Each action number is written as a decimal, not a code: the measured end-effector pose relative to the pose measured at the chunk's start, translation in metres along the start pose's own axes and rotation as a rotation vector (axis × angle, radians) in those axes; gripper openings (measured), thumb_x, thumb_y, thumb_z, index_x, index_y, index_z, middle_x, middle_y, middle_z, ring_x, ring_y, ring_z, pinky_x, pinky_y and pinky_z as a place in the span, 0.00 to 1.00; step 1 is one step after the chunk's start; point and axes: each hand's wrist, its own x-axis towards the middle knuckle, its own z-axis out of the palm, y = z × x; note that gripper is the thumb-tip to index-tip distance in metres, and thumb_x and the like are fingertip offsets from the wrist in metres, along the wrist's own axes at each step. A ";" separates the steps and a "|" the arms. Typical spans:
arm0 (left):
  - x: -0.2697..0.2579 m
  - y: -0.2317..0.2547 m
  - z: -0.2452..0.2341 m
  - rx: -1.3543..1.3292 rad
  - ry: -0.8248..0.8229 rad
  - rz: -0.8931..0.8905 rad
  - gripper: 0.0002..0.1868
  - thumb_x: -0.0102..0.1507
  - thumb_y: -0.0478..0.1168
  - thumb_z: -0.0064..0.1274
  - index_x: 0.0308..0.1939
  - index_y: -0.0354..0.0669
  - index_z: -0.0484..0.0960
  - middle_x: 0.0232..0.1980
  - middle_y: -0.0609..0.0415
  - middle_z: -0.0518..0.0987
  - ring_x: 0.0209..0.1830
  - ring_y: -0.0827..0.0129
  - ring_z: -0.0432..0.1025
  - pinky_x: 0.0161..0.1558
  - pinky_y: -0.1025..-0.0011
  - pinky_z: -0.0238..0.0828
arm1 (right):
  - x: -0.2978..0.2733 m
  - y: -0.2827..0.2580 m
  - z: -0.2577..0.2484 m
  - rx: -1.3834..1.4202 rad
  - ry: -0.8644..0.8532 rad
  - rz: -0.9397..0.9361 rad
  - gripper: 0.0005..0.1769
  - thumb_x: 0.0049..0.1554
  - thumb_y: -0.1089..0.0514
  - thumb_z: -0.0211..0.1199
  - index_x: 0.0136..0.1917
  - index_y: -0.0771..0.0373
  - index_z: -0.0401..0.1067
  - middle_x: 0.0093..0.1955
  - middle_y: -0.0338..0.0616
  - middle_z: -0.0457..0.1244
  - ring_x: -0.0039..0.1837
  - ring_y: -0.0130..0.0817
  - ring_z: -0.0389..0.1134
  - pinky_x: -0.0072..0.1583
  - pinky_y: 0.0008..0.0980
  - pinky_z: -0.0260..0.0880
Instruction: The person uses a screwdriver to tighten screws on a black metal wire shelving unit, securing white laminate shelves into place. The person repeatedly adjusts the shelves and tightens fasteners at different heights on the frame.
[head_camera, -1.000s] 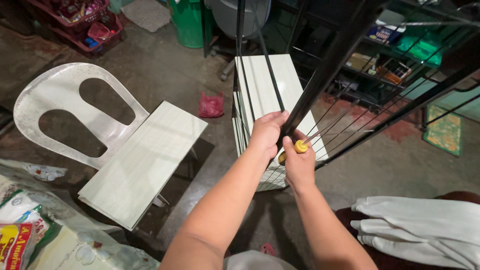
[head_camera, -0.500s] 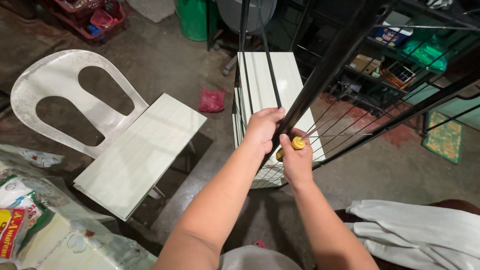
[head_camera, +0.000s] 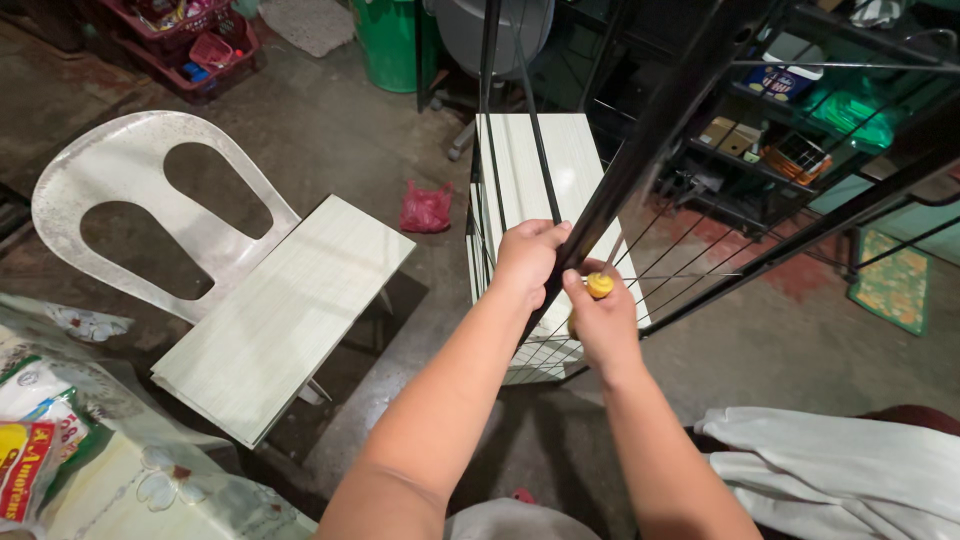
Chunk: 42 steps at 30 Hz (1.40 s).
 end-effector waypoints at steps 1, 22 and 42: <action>0.001 0.000 0.000 -0.015 -0.010 -0.020 0.15 0.63 0.37 0.59 0.49 0.27 0.80 0.39 0.47 0.82 0.36 0.67 0.76 0.39 0.70 0.74 | -0.004 -0.008 -0.003 -0.071 0.031 0.049 0.19 0.64 0.58 0.67 0.65 0.69 0.72 0.42 0.48 0.62 0.37 0.37 0.56 0.38 0.37 0.56; -0.001 -0.019 0.016 -0.176 0.014 0.065 0.10 0.67 0.37 0.51 0.44 0.30 0.79 0.39 0.49 0.81 0.37 0.67 0.76 0.42 0.70 0.74 | 0.022 -0.061 0.011 0.614 -0.205 -0.326 0.12 0.65 0.62 0.62 0.59 0.64 0.63 0.52 0.48 0.67 0.55 0.36 0.70 0.61 0.38 0.73; -0.002 0.000 0.007 -0.149 -0.096 -0.040 0.11 0.69 0.38 0.48 0.44 0.29 0.79 0.38 0.49 0.80 0.35 0.68 0.75 0.39 0.68 0.75 | 0.021 -0.057 0.017 0.662 -0.185 -0.319 0.12 0.65 0.63 0.61 0.60 0.65 0.64 0.51 0.49 0.67 0.54 0.37 0.70 0.61 0.38 0.72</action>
